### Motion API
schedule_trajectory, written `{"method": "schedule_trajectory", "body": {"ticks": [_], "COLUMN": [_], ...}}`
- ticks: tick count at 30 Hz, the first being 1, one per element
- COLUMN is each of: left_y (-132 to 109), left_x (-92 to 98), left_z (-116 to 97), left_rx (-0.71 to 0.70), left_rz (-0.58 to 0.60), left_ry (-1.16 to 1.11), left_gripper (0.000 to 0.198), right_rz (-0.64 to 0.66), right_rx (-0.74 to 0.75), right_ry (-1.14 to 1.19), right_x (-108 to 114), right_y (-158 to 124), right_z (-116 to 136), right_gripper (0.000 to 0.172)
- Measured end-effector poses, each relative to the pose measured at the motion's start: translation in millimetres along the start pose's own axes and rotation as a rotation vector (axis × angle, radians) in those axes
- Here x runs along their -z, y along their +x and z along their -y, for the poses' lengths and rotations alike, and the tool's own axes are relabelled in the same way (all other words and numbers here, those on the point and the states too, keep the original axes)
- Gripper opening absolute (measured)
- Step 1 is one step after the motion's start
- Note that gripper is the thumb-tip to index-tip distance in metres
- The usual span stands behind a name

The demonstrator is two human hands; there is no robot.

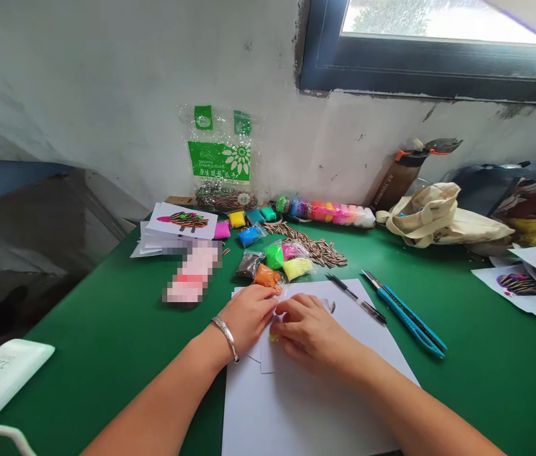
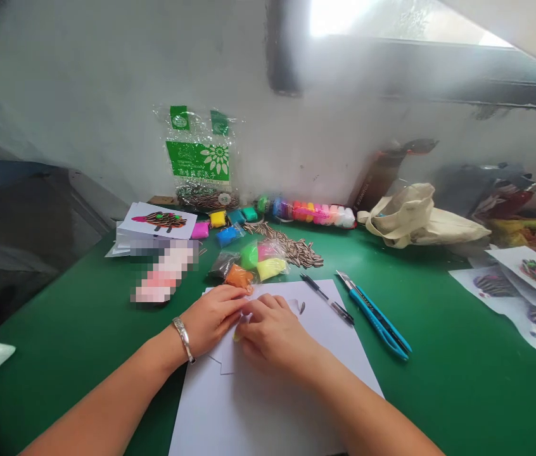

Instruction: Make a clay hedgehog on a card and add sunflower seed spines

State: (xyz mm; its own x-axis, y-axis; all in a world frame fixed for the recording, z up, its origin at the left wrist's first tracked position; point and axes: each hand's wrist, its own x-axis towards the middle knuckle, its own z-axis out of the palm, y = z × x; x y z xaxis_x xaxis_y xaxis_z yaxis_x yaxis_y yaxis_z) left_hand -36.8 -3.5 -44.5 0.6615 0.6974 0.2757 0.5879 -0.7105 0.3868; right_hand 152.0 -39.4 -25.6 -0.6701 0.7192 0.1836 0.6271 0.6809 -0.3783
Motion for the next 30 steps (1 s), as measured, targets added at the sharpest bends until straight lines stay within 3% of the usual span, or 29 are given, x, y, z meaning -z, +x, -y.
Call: {"method": "schedule_trajectory", "body": {"ticks": [5,9,12,16,23,27,30], "left_y": [0.1,2.8,4.0,4.0,3.0,-0.3,-2.3], "left_x": [0.6,1.1,-1.7,-6.3,0.8,5.6,7.5], "left_z": [0.0,0.9,4.5,10.2,9.2,8.6,9.1], "left_rx": [0.000,0.001,-0.005,-0.014,-0.031,0.028,0.058], "left_rz": [0.008,0.026,0.011,-0.024,-0.181,-0.114,-0.057], "left_ry": [0.002,0.037,0.046,0.057,0.065,0.033,0.024], "left_gripper": [0.026,0.024,0.025,0.027,0.031,0.028,0.027], "right_rz": [-0.102,-0.341,-0.385,-0.319,-0.082,0.075,0.101], "right_rx": [-0.004,-0.216,-0.379,-0.488,-0.514,-0.484,-0.507], "right_ry": [0.066,0.068,0.054,0.013,-0.066,-0.050,-0.035], "right_x": [3.5,25.3,44.5,52.3,34.2,30.2,28.7], "right_y": [-2.8,-11.9,-22.0,-34.6,-39.3,-36.1,-38.6], "right_z": [-10.3,-37.3,-55.0,-63.3,-58.9,-61.5,-67.7], "right_gripper": [0.026,0.025,0.022,0.022,0.026,0.025,0.021]}}
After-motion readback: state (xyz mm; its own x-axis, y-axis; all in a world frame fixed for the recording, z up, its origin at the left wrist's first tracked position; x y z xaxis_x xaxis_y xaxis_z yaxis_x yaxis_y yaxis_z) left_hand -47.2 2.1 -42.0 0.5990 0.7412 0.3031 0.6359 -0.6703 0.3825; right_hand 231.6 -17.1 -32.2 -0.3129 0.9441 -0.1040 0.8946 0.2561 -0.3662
